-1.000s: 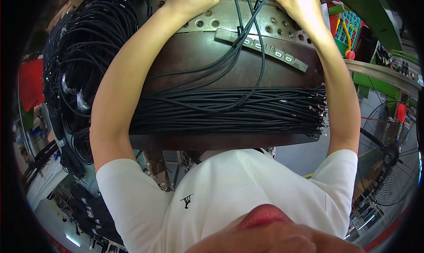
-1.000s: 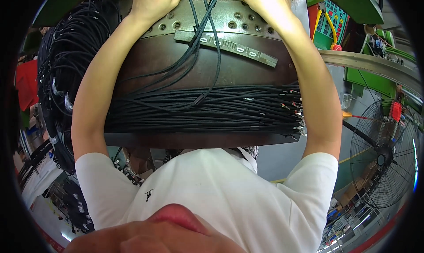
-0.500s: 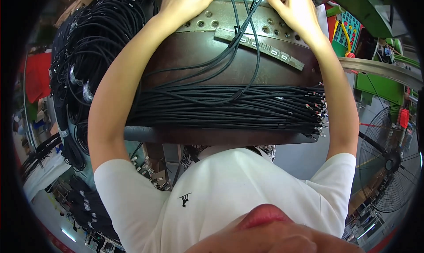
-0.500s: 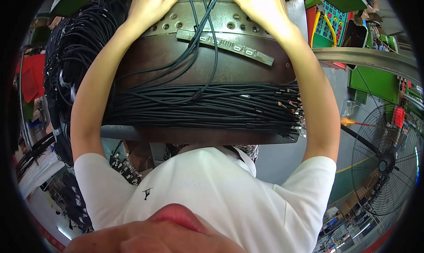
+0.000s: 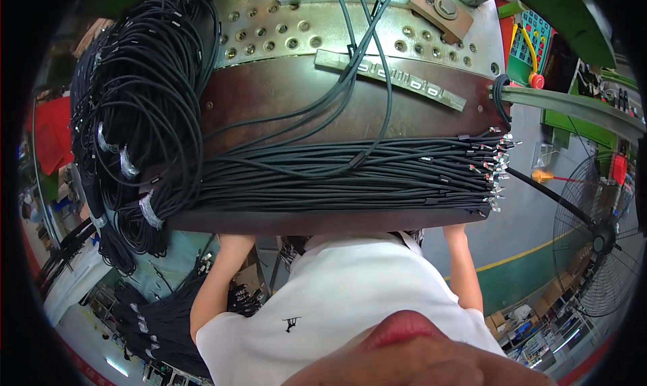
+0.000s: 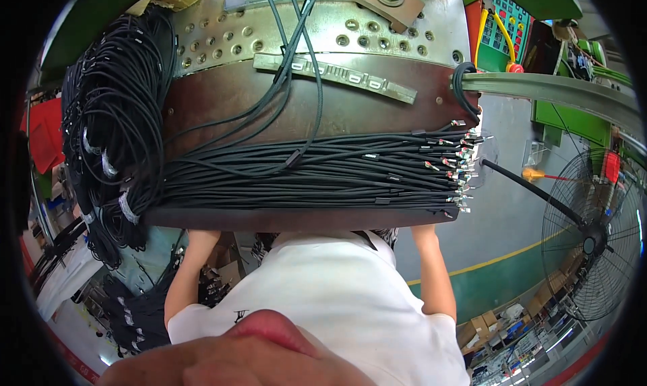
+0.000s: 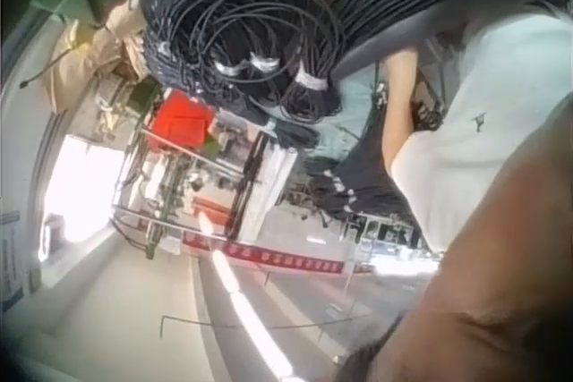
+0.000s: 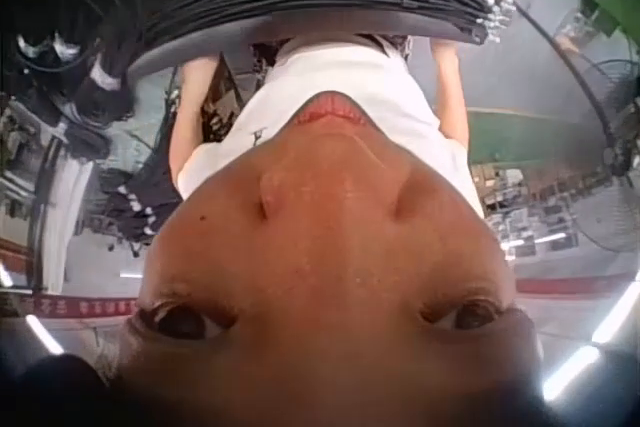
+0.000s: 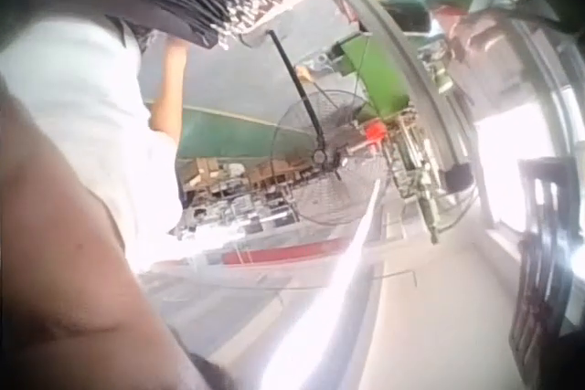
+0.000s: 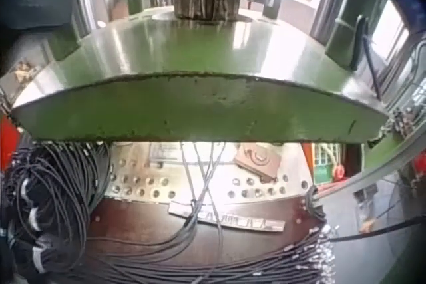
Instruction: Plugging USB cables into a testing hub to verify connectivity and sorting them into bundles.
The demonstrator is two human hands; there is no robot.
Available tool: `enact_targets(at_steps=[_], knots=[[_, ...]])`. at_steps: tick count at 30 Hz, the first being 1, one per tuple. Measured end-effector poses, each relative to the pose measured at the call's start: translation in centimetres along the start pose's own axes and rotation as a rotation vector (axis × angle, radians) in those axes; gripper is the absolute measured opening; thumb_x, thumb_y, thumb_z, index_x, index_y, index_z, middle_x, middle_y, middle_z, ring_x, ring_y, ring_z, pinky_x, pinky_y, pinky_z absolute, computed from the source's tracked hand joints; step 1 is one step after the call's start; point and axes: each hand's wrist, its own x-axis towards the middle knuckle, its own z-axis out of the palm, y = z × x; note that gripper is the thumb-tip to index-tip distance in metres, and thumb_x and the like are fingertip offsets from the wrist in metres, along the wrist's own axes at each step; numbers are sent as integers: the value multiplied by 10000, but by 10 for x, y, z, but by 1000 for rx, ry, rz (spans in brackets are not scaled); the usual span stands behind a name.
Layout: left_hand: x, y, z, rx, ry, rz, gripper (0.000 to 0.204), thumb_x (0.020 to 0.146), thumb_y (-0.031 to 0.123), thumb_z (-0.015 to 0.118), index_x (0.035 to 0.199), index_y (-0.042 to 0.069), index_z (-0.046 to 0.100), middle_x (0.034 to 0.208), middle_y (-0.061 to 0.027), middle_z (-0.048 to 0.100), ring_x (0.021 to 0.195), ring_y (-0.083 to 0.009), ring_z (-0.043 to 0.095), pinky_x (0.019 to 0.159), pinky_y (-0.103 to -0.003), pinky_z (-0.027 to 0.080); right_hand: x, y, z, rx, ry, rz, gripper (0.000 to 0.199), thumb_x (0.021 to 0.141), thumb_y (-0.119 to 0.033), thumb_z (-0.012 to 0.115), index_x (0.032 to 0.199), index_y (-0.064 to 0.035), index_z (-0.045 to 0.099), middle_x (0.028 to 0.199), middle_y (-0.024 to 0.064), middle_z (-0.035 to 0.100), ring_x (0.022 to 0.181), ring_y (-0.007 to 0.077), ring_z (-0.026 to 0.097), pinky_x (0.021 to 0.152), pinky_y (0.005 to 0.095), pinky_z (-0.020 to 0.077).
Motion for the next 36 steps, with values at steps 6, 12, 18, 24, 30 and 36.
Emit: enact_targets(at_steps=[6, 12, 18, 24, 30, 36], knots=[[9, 12, -5, -52, 11, -46, 232, 840, 242, 593, 897, 50, 711, 906, -198, 675, 897, -396, 625, 819, -505, 458, 7, 3, -1, 512, 37, 208, 323, 891, -82, 619, 1196, 15, 577, 1193, 145, 598, 1081, 290, 543, 961, 397, 437], [9, 9, -2, -44, -37, -42, 238, 846, 191, 562, 979, 45, 695, 996, -210, 667, 934, -414, 615, 834, -508, 470, 20, -5, -10, 278, 90, 92, 367, 891, -88, 607, 1241, 7, 550, 1240, 164, 574, 1150, 311, 518, 1010, 404, 392], [20, 11, -1, 8, 19, -1, 235, 842, 173, 561, 978, 35, 693, 982, -221, 670, 918, -409, 632, 810, -500, 493, 23, -3, -14, 275, 80, 117, 381, 897, -65, 583, 1266, 17, 533, 1271, 186, 562, 1180, 332, 505, 1039, 413, 367], [24, 37, -26, 29, -51, 24, 244, 874, 215, 571, 962, 24, 696, 976, -205, 674, 927, -393, 630, 811, -481, 495, 48, -45, -73, -191, -68, 54, 308, 841, -71, 646, 1144, -19, 632, 1065, 158, 676, 975, 353, 629, 861, 412, 500], [21, 105, -89, -515, -589, 666, 453, 919, 384, 585, 1203, 31, 600, 1241, -168, 604, 1133, -339, 581, 956, -413, 467, 124, -126, -194, 479, -1016, -204, 179, 860, -160, 665, 985, -35, 692, 965, 132, 698, 917, 301, 668, 834, 391, 516], [88, 223, -70, -290, 326, 1078, 680, 866, 508, 567, 1345, 31, 484, 1412, -182, 459, 1263, -340, 470, 1011, -458, 420, 270, -127, -105, 36, 96, -696, 362, 873, -201, 652, 1191, -41, 583, 1109, 168, 601, 1061, 362, 551, 919, 420, 449]])
